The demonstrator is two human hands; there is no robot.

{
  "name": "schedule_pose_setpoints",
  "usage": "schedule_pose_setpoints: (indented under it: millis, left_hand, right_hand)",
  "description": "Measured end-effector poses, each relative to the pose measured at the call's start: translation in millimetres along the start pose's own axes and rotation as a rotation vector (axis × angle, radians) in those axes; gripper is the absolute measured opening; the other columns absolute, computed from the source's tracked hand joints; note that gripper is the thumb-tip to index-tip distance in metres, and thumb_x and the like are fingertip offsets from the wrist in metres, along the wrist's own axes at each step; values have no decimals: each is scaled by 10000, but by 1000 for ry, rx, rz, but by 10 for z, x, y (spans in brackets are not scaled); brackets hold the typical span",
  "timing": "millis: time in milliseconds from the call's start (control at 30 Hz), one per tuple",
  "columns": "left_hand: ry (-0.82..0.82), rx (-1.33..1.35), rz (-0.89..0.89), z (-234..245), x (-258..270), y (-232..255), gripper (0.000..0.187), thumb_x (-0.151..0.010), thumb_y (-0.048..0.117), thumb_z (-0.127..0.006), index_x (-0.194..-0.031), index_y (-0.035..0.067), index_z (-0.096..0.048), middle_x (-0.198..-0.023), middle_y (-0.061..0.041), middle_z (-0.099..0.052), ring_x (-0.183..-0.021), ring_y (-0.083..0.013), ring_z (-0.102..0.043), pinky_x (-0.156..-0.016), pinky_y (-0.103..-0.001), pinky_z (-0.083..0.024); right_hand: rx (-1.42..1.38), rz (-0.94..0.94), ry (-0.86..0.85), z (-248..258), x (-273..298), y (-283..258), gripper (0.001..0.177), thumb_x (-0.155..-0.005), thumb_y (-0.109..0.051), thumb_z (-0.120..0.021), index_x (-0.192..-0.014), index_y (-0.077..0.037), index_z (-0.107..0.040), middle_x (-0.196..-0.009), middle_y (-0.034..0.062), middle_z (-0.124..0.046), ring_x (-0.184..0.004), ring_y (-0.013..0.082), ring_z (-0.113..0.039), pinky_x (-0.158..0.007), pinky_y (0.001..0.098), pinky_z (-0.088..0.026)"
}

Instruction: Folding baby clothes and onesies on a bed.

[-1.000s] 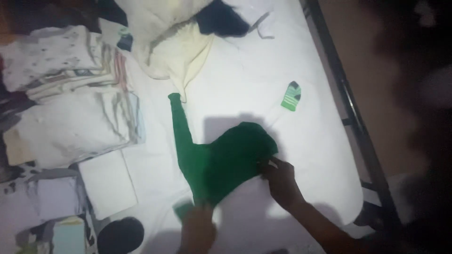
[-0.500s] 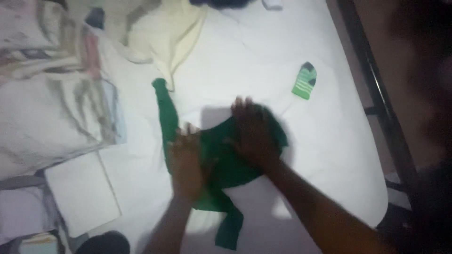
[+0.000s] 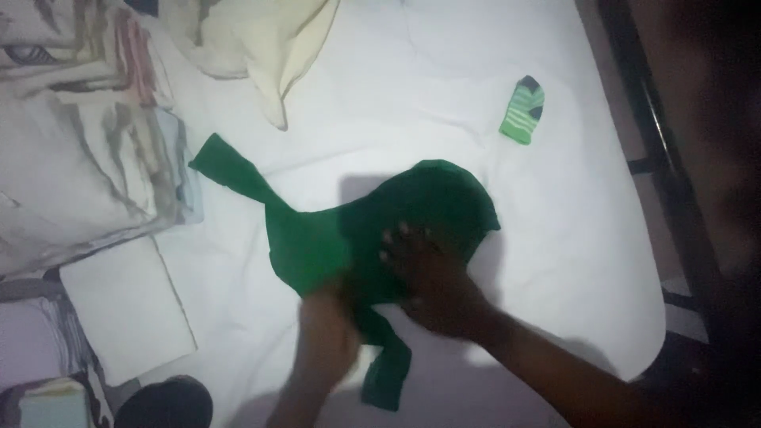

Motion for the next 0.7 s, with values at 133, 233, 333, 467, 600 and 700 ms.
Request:
schedule_pose_setpoints:
  millis: [133, 233, 333, 467, 600, 700]
  left_hand:
    - [-68, -36, -107, -225, 369, 38, 605, -739, 129, -682, -1319, 11, -556, -1329, -224, -546, -1272, -396, -499, -1098, -588, -345]
    - [16, -61, -188, -163, 356, 120, 694, -717, 91, -694, -1379, -32, -525, -1379, -262, -523, -1298, -444, -468, -1060, -617, -333]
    - [-141, -66, 34, -105, 189, 163, 538, -829, 89, -641, -1361, 40, -575, -1322, -184, -589, -1239, -341, -536, -1036, -500, -416]
    - [-78, 150, 189, -70, 199, 21, 348, -889, 46, -537, -1204, 72, -684, -1156, -166, -687, -1060, -317, -643, -949, -438, -515]
    - [204, 29, -243, -155, 445, -138, 353, -759, -19, -625, -1105, -2, -696, -1127, -203, -645, -1035, -355, -566, -904, -480, -445]
    - [110, 77, -174, -141, 543, -155, 285, -785, 14, -666, -1067, 26, -706, -1106, -174, -661, -1054, -333, -577, -932, -473, -449]
  right_hand:
    - [-89, -58, -105, -294, 297, 124, 609, -842, -227, -713, -1375, 28, -564, -1573, 222, -416, -1464, 423, -299, -1136, 660, -235]
    - [-90, -240, -122, -396, 325, 249, 277, -944, -68, -583, -1179, -97, -726, -1422, 127, -622, -1406, 316, -495, -1109, 528, -410]
    - [-673, -787, -114, -495, 415, 479, 202, -1019, -170, -548, -969, -84, -725, -1002, 154, -746, -973, 291, -740, -909, 456, -622]
    - [138, -195, -40, -650, 397, 545, 135, -883, -62, -607, -927, -65, -735, -1001, 174, -675, -951, 330, -604, -877, 486, -471]
    - [285, -314, -227, -568, 592, 596, 129, -924, -54, -603, -894, -61, -728, -997, 147, -663, -1007, 309, -585, -936, 466, -440]
    - [250, -246, -322, -331, 576, 457, 156, -854, -69, -639, -967, -94, -744, -1015, 161, -665, -963, 337, -583, -906, 507, -428]
Point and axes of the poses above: each hand's wrist, its own x-axis away from the middle knuckle, its own z-axis out of the back of the hand, y = z × x, the point moved 5 cm from there along -x, towards the middle knuckle
